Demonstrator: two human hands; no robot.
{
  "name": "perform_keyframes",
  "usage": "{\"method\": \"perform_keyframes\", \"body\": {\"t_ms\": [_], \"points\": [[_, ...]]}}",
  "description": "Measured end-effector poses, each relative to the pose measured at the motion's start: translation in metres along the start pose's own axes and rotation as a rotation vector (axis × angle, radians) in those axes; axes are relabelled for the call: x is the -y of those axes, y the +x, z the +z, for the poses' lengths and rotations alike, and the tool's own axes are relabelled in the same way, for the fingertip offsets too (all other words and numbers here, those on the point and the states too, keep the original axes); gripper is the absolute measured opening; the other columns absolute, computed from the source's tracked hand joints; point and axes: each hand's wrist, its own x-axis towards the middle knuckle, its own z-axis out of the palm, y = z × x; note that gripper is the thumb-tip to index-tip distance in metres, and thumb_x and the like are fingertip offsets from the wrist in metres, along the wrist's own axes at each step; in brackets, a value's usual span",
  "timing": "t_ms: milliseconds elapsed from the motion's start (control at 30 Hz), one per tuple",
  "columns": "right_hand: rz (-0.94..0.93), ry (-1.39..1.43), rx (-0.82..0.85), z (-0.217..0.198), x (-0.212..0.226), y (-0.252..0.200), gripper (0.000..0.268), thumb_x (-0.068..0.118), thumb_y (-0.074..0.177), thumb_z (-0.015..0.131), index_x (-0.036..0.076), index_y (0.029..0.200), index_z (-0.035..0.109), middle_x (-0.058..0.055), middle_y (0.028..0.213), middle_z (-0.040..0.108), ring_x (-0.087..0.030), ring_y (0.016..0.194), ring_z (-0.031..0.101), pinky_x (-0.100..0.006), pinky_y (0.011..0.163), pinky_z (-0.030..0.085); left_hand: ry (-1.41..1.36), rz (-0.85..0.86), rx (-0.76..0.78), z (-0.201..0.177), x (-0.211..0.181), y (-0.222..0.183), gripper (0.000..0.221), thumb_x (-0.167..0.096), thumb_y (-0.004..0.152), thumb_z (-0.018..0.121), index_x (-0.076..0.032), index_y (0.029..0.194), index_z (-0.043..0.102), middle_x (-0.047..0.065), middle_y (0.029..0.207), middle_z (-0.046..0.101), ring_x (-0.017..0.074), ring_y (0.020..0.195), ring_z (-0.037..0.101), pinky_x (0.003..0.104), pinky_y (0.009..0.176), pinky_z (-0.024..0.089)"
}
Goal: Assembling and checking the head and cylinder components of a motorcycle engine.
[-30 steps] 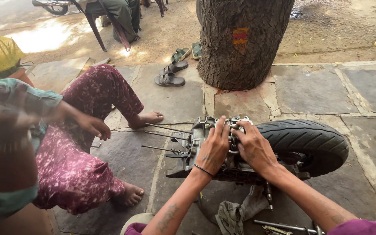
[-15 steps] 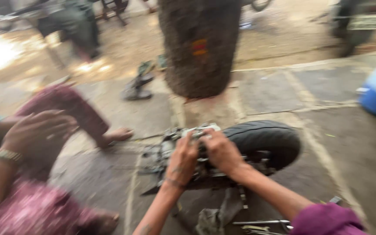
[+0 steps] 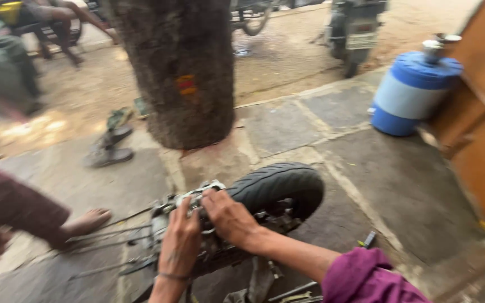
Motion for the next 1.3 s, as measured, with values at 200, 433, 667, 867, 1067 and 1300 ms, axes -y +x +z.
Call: {"method": "perform_keyframes", "body": {"t_ms": [200,433,667,867,1067,1300], "points": [[-0.031,-0.001,-0.009,-0.001,0.008,0.001,0.046,-0.007,0.084,0.058,-0.006,0.13,0.06,-0.022,0.126,0.055,-0.038,0.105,0.06,-0.04,0.074,0.061,0.013,-0.045,-0.036,-0.024,-0.013,0.009,0.061,0.004,0.076,0.061,0.009,0.137,0.052,0.021,0.145,0.047,0.0349,0.117,0.06,0.038,0.087,0.058],[-0.013,0.063,-0.031,-0.006,0.012,0.001,0.044,-0.006,0.084,0.06,-0.006,0.128,0.058,-0.021,0.127,0.056,-0.038,0.107,0.061,-0.039,0.075,0.062,0.037,-0.064,0.084,0.001,0.0,0.004,0.051,0.003,0.079,0.064,0.007,0.128,0.053,0.016,0.149,0.046,0.0318,0.116,0.061,0.037,0.087,0.061],[-0.04,0.0,-0.024,0.02,-0.003,-0.003,0.036,-0.005,0.091,0.058,-0.003,0.127,0.058,-0.022,0.128,0.058,-0.032,0.105,0.062,-0.034,0.074,0.063,0.039,-0.088,0.055,-0.003,0.002,0.008,0.057,0.002,0.08,0.066,0.01,0.134,0.051,0.027,0.15,0.041,0.039,0.114,0.063,0.035,0.076,0.064],[-0.237,-0.293,-0.141,0.022,-0.01,-0.01,0.046,0.004,0.077,0.058,-0.002,0.122,0.061,-0.023,0.129,0.061,-0.036,0.121,0.062,-0.042,0.099,0.059,-0.009,-0.112,0.091,-0.028,-0.018,0.006,0.059,0.007,0.077,0.062,0.01,0.135,0.052,0.02,0.15,0.046,0.0364,0.12,0.059,0.04,0.09,0.058],[-0.136,-0.133,-0.026,0.015,-0.024,-0.005,0.041,-0.004,0.084,0.061,0.002,0.124,0.066,-0.022,0.13,0.06,-0.036,0.118,0.06,-0.043,0.103,0.052,-0.142,-0.019,-0.052,-0.01,-0.003,0.0,0.046,0.006,0.077,0.064,0.003,0.123,0.063,0.022,0.144,0.053,0.0379,0.121,0.058,0.044,0.103,0.051],[-0.037,0.077,0.012,-0.013,0.003,0.001,0.041,-0.004,0.075,0.073,0.0,0.115,0.065,-0.019,0.13,0.057,-0.04,0.124,0.058,-0.045,0.101,0.052,-0.28,-0.087,-0.129,-0.032,-0.007,0.004,0.055,-0.007,0.079,0.074,0.009,0.129,0.058,0.025,0.142,0.047,0.042,0.122,0.055,0.044,0.098,0.051]]}}
